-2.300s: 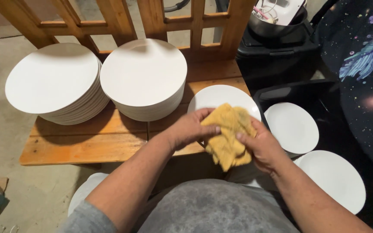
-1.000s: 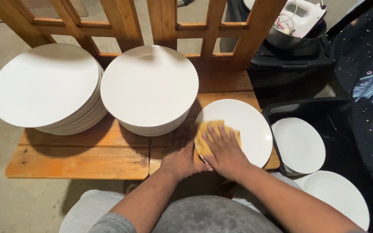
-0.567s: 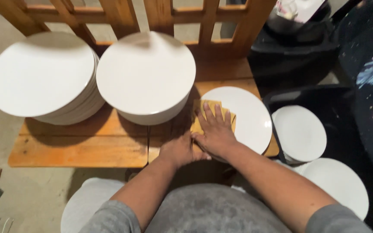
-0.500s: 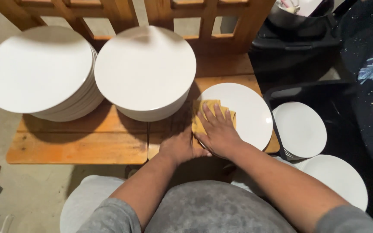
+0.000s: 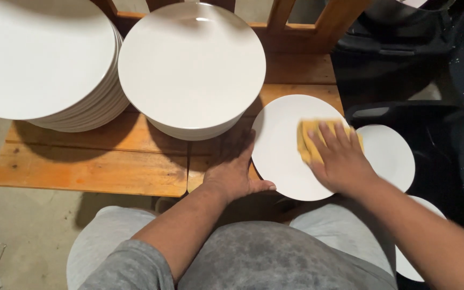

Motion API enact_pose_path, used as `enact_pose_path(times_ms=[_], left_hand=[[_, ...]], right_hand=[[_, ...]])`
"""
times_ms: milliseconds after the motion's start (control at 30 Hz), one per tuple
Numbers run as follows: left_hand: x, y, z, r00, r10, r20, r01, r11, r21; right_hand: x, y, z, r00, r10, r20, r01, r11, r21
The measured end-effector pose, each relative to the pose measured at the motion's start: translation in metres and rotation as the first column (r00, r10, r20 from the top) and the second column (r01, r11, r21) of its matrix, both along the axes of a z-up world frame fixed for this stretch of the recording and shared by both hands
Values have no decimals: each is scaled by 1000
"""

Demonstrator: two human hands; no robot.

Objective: The person wipes white plates one at a time with a yellow cloth, then stacks them on a wooden chair. The person repeats this process for multiple plates from a black tray.

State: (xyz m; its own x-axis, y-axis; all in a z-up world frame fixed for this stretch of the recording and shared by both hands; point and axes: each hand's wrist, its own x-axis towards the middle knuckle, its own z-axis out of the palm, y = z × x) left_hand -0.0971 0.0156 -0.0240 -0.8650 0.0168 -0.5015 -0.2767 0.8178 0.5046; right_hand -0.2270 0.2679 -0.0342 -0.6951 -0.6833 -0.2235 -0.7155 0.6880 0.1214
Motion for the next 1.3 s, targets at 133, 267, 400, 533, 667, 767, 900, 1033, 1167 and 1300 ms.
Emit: enact_pose_path(times_ms=[133,267,400,533,667,767,900,1033,1167,1300], left_hand=[[-1,0,0,999,-28,-30,26,998,-62],[-2,1,-6,999,-18,-31,17,999,-34],[-1,1,-14,999,7,37,-8,1000,15],[0,-1,-15,1000,17,18,-17,999,28],[-1,1,-8,1000,6,1,-6,1000,-25],[-2,2,-4,999,20,43,-19,1000,-16],[0,1,-1,999,26,20,-26,1000,-6],[0,2,-2,1000,21,19,-20,1000,-17],[1,-1,-3,999,-26,-42,22,997,-77],[-1,-2,-4,999,-28,-39,26,999,-46]], right_hand=[[-23,-67,-6,970,-236,62,236,972,3],[-6,-97,-14,989,-150,20,150,963,-225],[31,-61,-20,983,165,75,-149,971,-185],[55,3,-14,941,324,100,-295,927,-231],[23,25,-5,979,125,161,-106,987,-121],[-2,-4,-14,997,-38,71,46,992,-116],[8,-52,-30,999,20,35,-10,967,-256],[53,-30,-24,969,228,97,-193,940,-280],[68,19,-6,952,254,172,-204,943,-264],[31,43,1,990,7,143,-6,1000,-5]])
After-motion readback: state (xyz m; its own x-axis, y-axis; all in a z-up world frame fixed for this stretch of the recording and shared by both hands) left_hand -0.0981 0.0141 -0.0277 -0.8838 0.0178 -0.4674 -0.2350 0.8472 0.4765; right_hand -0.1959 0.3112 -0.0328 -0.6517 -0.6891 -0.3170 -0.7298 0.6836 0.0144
